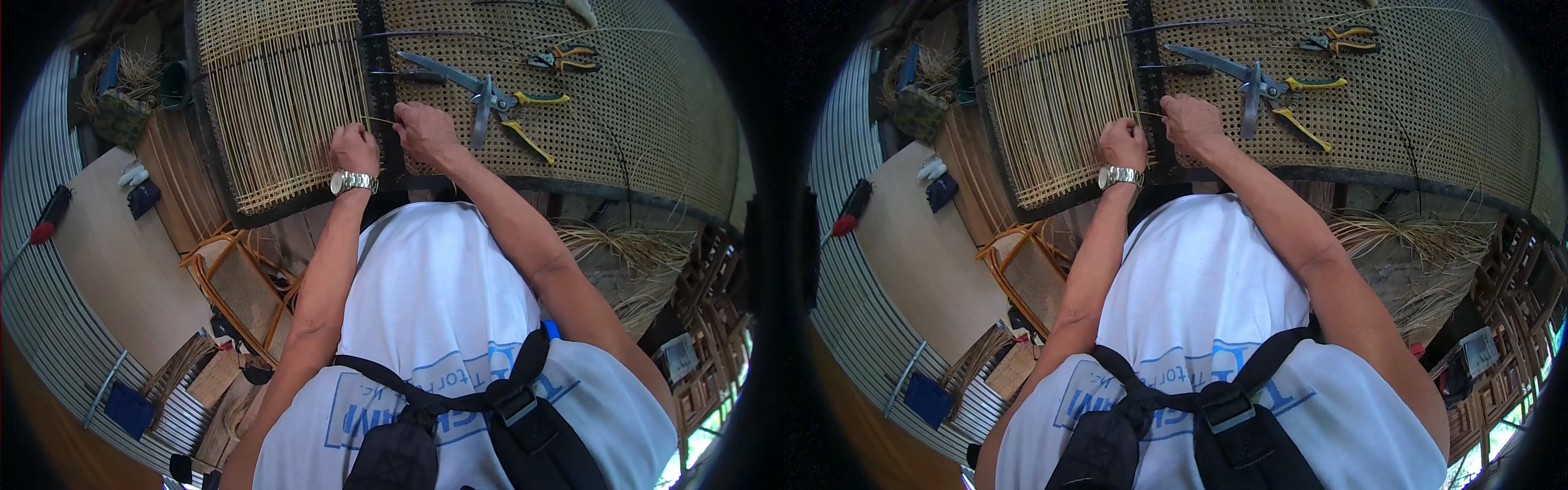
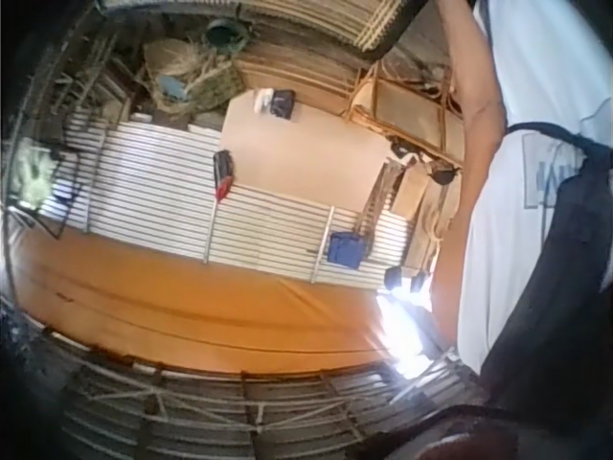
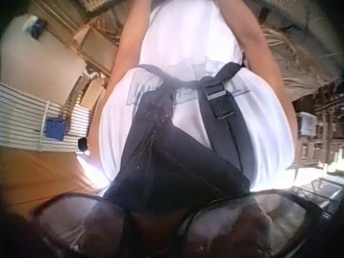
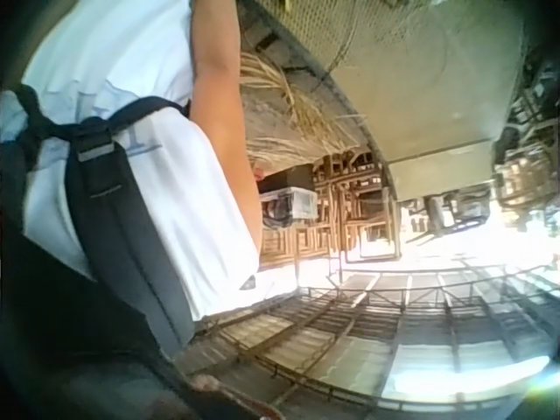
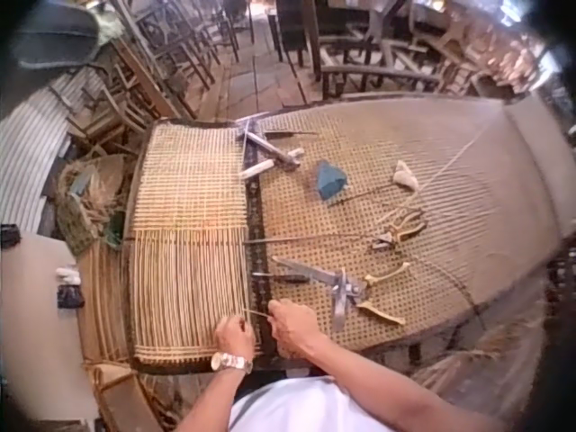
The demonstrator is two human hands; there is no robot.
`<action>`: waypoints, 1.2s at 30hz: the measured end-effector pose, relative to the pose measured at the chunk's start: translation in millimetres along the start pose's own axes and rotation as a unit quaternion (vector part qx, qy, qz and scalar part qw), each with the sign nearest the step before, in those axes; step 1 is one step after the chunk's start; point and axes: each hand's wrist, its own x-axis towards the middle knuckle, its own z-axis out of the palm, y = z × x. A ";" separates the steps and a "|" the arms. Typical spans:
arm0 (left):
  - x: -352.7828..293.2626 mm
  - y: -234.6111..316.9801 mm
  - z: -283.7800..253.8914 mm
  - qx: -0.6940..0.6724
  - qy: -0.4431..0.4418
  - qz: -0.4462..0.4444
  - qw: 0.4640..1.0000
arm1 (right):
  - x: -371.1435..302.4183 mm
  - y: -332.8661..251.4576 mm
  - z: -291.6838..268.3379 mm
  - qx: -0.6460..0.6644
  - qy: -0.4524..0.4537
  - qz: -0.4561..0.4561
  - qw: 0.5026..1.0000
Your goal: Weaving bamboo strips into a furniture mesh or mat.
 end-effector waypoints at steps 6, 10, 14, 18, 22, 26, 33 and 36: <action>5.1 6.6 -8.1 0.037 -0.038 0.006 0.999 | -2.2 1.9 0.9 0.015 0.015 -0.009 1.000; 4.1 10.6 -9.7 0.060 -0.039 -0.014 0.997 | -3.3 2.9 2.7 0.012 0.021 -0.014 1.000; 2.8 15.1 -12.4 0.066 -0.057 -0.056 0.995 | 1.4 -1.9 2.1 -0.001 0.011 -0.024 1.000; 0.1 2.5 -6.5 -0.010 0.025 -0.020 0.999 | 6.1 -7.7 6.6 0.002 0.013 -0.033 0.999; 5.8 -6.3 -6.3 -0.018 0.004 -0.030 0.999 | 4.8 -3.8 11.0 0.001 0.025 -0.039 0.999; 6.3 -4.0 -4.7 0.049 -0.010 -0.026 0.998 | 6.9 1.7 14.6 0.013 0.041 -0.056 0.997; 5.9 6.1 -10.0 0.079 -0.032 -0.047 0.995 | 8.6 5.5 15.5 0.020 0.035 -0.070 0.997; 3.0 8.3 -13.0 0.077 -0.035 -0.078 0.993 | 10.4 -0.1 9.9 -0.008 -0.023 -0.047 0.999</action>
